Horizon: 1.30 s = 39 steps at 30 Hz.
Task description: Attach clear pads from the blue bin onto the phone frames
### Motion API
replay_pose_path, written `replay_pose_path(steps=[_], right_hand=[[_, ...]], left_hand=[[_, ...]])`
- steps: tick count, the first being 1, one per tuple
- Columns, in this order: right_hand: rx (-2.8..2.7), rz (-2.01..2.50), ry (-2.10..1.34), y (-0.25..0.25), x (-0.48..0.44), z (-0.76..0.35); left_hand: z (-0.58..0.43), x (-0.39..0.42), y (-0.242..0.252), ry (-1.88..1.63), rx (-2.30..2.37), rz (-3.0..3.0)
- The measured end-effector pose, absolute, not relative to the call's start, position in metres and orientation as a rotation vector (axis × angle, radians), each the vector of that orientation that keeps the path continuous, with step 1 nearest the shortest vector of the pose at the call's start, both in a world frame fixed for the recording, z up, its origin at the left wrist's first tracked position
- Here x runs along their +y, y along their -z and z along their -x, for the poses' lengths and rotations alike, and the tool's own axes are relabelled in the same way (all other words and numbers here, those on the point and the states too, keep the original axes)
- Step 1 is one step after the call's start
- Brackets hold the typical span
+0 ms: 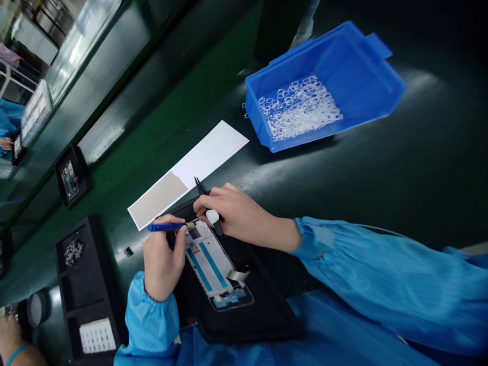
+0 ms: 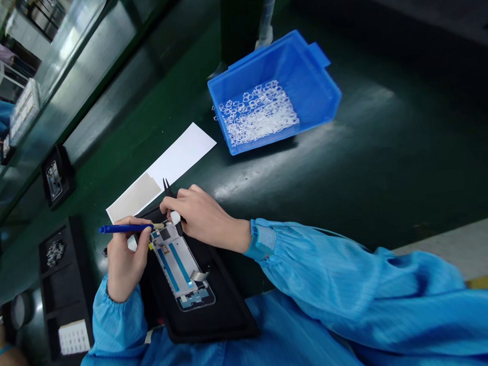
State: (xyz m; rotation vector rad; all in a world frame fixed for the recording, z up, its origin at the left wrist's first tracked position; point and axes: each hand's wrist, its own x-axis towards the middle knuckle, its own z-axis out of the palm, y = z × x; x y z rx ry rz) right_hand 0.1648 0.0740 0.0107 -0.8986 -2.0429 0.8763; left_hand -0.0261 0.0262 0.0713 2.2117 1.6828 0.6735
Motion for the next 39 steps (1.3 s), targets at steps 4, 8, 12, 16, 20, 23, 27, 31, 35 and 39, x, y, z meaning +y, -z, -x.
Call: replay_pose_path(steps=[4, 8, 12, 16, 20, 23, 27, 31, 35, 39], right_hand=[[-2.029, 0.894, -0.882, -0.009, 0.074, -0.164], [-2.034, 0.924, -0.908, -0.008, 0.074, -0.163], [-2.042, 0.943, -0.93, -0.009, 0.074, -0.163], [-2.028, 0.93, -0.92, -0.009, 0.074, -0.163], [-2.034, 0.927, -0.911, -0.009, 0.074, -0.163], [-2.028, 0.916, -0.885, -0.008, 0.073, -0.163], [-2.005, 0.889, -0.891, -0.008, 0.073, -0.164], [-2.012, 0.906, -0.899, -0.009, 0.073, -0.163], [-2.029, 0.918, -0.906, -0.01, 0.073, -0.163], [-2.034, 0.936, -0.917, -0.011, 0.074, -0.164]], left_hand=[[0.021, 0.025, -0.072, -0.654, 1.662, -2.325], [0.016, 0.023, -0.073, -0.598, 1.613, -2.479], [0.016, 0.022, -0.073, -0.557, 1.576, -2.529], [0.02, 0.023, -0.072, -0.586, 1.543, -2.501], [0.027, 0.024, -0.072, -0.663, 1.563, -2.376], [0.028, 0.025, -0.072, -0.711, 1.579, -2.322], [0.021, 0.023, -0.073, -0.615, 1.518, -2.45], [0.016, 0.024, -0.075, -0.532, 1.492, -2.547], [0.02, 0.029, -0.075, -0.579, 1.555, -2.478], [0.024, 0.03, -0.073, -0.646, 1.593, -2.374]])
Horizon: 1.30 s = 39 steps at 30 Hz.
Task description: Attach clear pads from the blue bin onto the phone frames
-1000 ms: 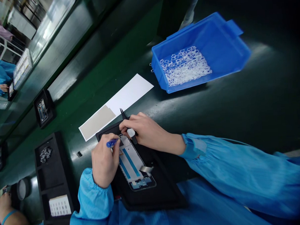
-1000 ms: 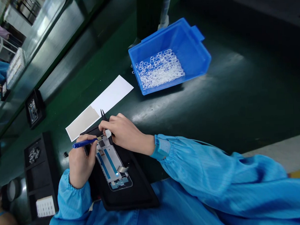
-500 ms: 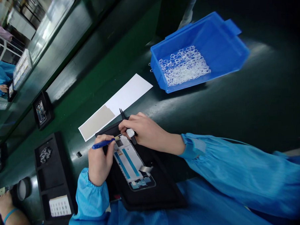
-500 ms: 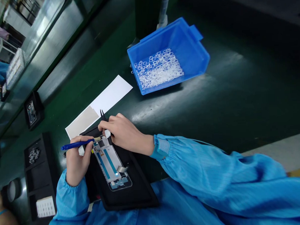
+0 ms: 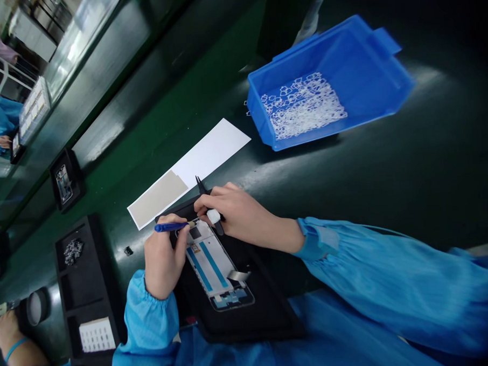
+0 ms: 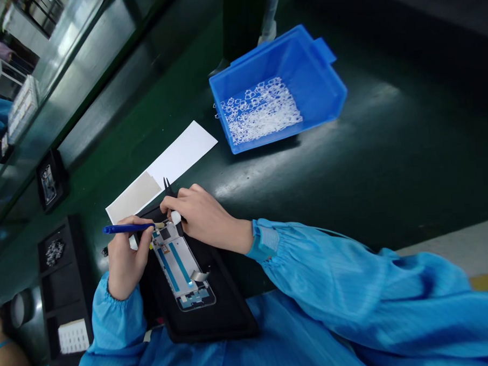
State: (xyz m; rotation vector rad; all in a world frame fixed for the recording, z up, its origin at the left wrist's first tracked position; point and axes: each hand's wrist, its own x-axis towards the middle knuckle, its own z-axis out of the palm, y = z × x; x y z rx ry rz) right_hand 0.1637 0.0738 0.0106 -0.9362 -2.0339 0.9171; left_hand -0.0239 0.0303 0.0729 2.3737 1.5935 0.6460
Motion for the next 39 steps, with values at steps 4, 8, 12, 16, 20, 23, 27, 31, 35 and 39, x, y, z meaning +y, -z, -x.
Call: replay_pose_path(steps=[4, 8, 12, 16, 20, 23, 27, 31, 35, 39], right_hand=[[-2.012, 0.903, -0.9, -0.009, 0.073, -0.163], [-1.993, 0.874, -0.886, -0.009, 0.073, -0.164], [-2.035, 0.923, -0.903, -0.011, 0.073, -0.164], [-2.031, 0.907, -0.888, -0.01, 0.074, -0.164], [-2.014, 0.887, -0.89, -0.009, 0.074, -0.164], [-2.037, 0.922, -0.908, -0.01, 0.074, -0.165], [-2.078, 0.967, -0.929, -0.014, 0.074, -0.165], [-2.07, 0.953, -0.921, -0.015, 0.074, -0.165], [-2.072, 0.955, -0.917, -0.014, 0.074, -0.165], [-2.065, 0.952, -0.923, -0.013, 0.074, -0.164]], left_hand=[[0.022, 0.026, -0.071, -0.633, 1.552, -2.435], [0.024, 0.026, -0.069, -0.633, 1.541, -2.415], [0.034, 0.027, -0.062, -0.757, 1.644, -2.125], [0.037, 0.024, -0.06, -0.804, 1.662, -2.081], [0.03, 0.021, -0.065, -0.838, 1.625, -2.25], [0.027, 0.02, -0.068, -0.838, 1.601, -2.304], [0.027, 0.02, -0.067, -0.824, 1.59, -2.336], [0.025, 0.02, -0.067, -0.82, 1.571, -2.351], [0.023, 0.021, -0.068, -0.807, 1.566, -2.356], [0.024, 0.02, -0.066, -0.813, 1.555, -2.364]])
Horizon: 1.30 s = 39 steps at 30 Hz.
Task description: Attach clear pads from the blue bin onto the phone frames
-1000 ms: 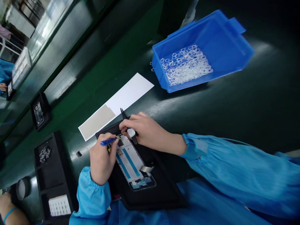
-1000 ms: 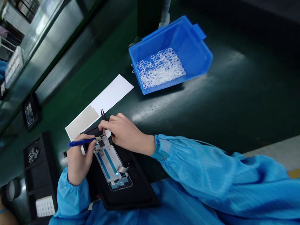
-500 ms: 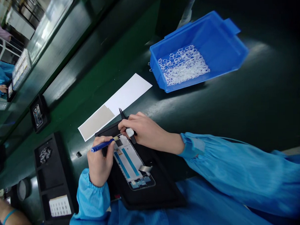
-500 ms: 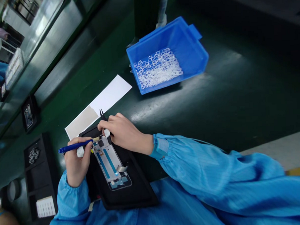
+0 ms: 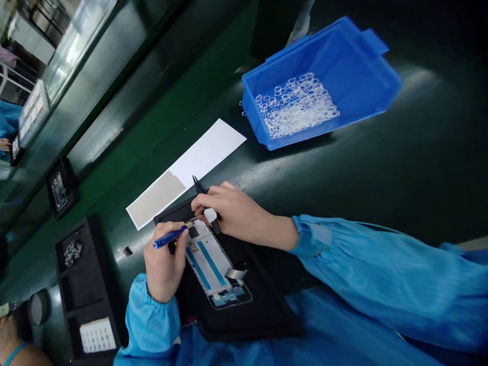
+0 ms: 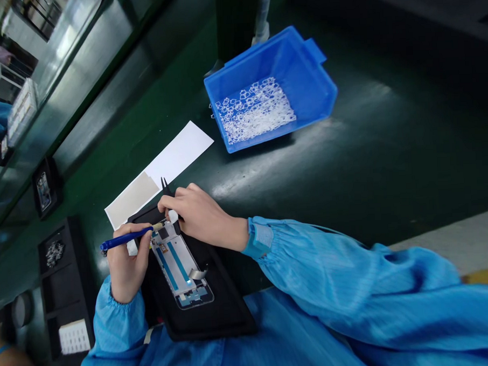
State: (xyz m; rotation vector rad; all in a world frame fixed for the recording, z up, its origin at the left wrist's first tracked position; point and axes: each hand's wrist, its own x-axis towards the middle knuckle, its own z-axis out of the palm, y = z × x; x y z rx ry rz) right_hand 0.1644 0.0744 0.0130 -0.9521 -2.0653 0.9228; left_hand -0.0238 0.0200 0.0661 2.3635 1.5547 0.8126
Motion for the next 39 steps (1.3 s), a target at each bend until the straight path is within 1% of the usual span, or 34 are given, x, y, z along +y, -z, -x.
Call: replay_pose_path(steps=[13, 20, 26, 32, 39], right_hand=[[-2.037, 0.928, -0.91, -0.012, 0.074, -0.164], [-2.045, 0.928, -0.897, -0.013, 0.073, -0.165], [-2.066, 0.948, -0.924, -0.013, 0.073, -0.165], [-2.081, 0.97, -0.902, -0.014, 0.074, -0.164], [-2.045, 0.938, -0.909, -0.013, 0.073, -0.165]], left_hand=[[0.023, 0.018, -0.067, -0.717, 1.541, -2.433], [0.025, 0.015, -0.063, -0.792, 1.496, -2.41], [0.027, 0.013, -0.06, -0.749, 1.453, -2.498], [0.028, 0.012, -0.056, -0.849, 1.426, -2.47], [0.024, 0.016, -0.066, -0.697, 1.519, -2.432]])
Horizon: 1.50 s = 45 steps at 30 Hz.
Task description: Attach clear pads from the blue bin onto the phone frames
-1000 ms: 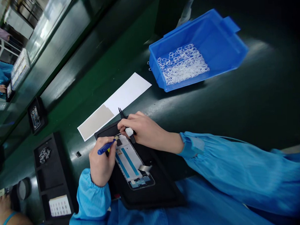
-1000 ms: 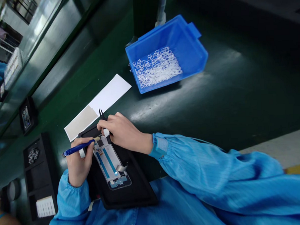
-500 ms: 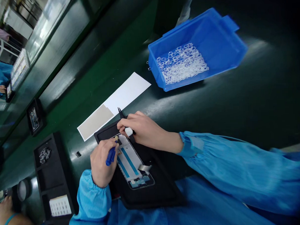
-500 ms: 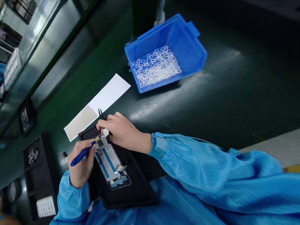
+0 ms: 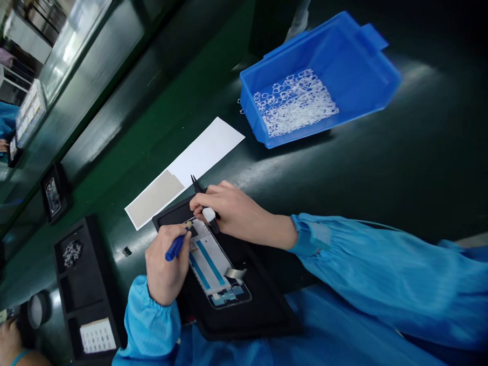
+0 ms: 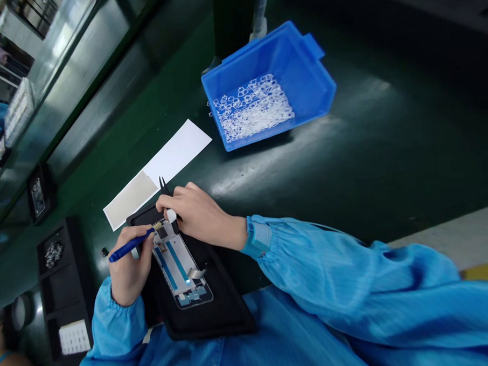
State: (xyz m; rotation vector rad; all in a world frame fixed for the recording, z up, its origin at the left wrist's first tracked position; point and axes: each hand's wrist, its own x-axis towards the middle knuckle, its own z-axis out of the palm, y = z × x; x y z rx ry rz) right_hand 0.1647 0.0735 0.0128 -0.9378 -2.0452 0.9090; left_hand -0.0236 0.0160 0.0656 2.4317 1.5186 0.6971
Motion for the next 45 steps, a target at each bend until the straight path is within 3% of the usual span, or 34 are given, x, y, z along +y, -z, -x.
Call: replay_pose_path(steps=[14, 17, 22, 24, 29, 36, 41, 45], right_hand=[[-2.061, 0.964, -0.916, -0.012, 0.073, -0.164], [-2.05, 0.93, -0.87, -0.009, 0.073, -0.162], [-2.033, 0.882, -0.772, 0.0, 0.071, -0.16], [-2.015, 0.855, -0.767, 0.0, 0.071, -0.161], [-1.778, 0.798, -0.767, -0.011, 0.07, -0.166], [-1.49, 0.92, -0.932, -0.008, 0.074, -0.171], [-1.322, 0.969, -1.183, -0.001, 0.088, -0.172], [-1.322, 0.992, -1.228, -0.004, 0.11, -0.171]], left_hand=[[0.02, 0.029, -0.071, -0.552, 1.511, -2.489], [0.027, 0.027, -0.064, -0.731, 1.567, -2.274], [0.04, 0.023, -0.067, -1.39, 1.528, -1.897], [0.043, 0.017, -0.068, -1.231, 1.567, -2.102], [0.039, -0.001, -0.048, -0.323, 1.75, -2.691], [0.028, 0.005, -0.043, 0.258, 1.824, -2.65], [0.025, 0.012, -0.06, 0.485, 1.797, -2.362], [0.029, 0.021, -0.066, 0.373, 1.763, -2.283]])
